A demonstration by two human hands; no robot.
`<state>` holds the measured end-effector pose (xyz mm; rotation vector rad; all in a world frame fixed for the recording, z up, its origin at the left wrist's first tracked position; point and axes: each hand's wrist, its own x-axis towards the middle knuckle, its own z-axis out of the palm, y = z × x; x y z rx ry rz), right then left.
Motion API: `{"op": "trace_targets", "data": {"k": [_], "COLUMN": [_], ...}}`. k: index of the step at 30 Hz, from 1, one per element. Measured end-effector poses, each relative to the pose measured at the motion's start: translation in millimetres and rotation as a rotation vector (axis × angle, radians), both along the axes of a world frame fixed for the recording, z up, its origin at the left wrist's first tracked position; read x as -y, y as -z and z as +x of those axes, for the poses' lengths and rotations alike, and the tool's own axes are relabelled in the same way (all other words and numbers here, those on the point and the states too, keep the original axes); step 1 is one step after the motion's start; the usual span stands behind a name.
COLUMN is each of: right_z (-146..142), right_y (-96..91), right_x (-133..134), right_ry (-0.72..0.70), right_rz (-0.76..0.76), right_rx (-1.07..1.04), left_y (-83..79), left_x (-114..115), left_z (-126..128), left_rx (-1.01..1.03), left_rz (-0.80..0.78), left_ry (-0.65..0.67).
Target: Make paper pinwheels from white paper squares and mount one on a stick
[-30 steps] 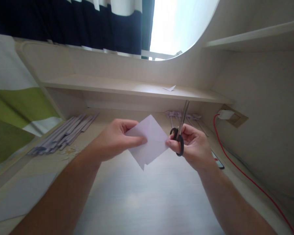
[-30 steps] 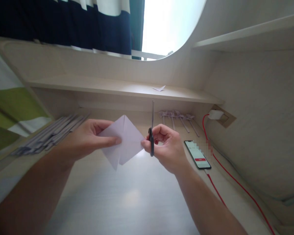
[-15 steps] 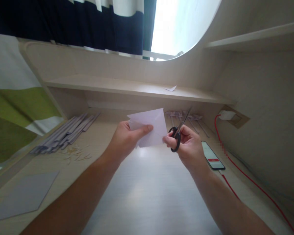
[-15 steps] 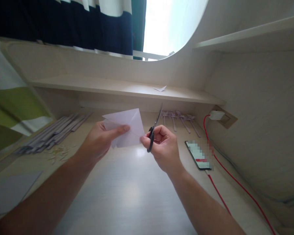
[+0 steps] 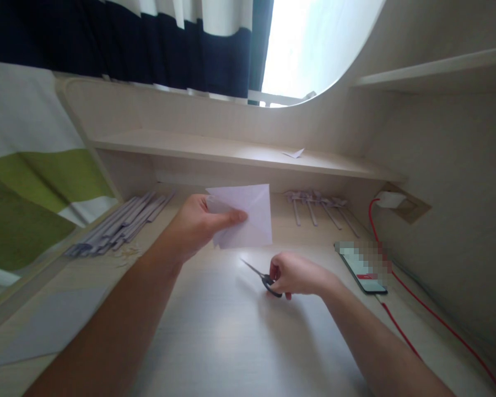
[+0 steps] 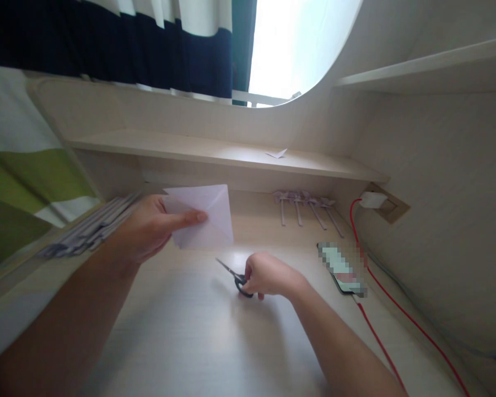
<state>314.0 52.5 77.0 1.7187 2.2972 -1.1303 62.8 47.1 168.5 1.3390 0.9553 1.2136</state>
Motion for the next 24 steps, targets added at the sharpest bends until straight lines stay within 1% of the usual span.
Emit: {"op": "trace_targets", "data": {"k": [3,6,8,10,11,12,14,16,17,19,21,24], "right_z": [-9,-11,-11,-8,-7,-6,-4,-3,-4,-6,-8,-10], "right_y": [5.1,6.4,3.7,-3.9,-9.7,-16.4,-31.3,-44.5,-49.7,-56.7,-60.5,-64.1], "right_x": [5,6,5,5,6,9,17,28,34,44,49,50], "right_ry": [-0.037,-0.102,-0.142,-0.152,-0.139,-0.101,0.049,0.074,0.057,-0.041,-0.125,-0.149], "right_rz": [-0.044,-0.067,-0.075,-0.041,0.018,0.117,0.394,0.673,0.771,0.902,0.976,1.015], "right_rx": [0.0,0.017,0.012,-0.084,-0.185,-0.335,-0.721,-0.995,-1.053,-1.043,-0.964,-0.89], "left_y": [0.8,-2.8,-6.5,-10.1,-11.6,-12.9,-14.5,-14.8,-14.4,-12.8,-11.0,-10.0], "left_x": [0,3,6,9,10,11,13,15,15,16,16,16], "left_z": [2,3,4,4,4,4,5,5,6,6,7,8], "left_rx": [0.006,0.023,0.047,0.072,0.08,0.085,0.086,0.073,0.059,0.028,0.002,-0.025], "left_rz": [-0.037,-0.083,-0.1,-0.104,-0.106,-0.109,-0.12,-0.131,-0.133,-0.133,-0.134,-0.133], "left_ry": [0.013,0.023,0.032,0.038,0.041,0.046,0.059,0.077,0.087,0.107,0.122,0.131]}}
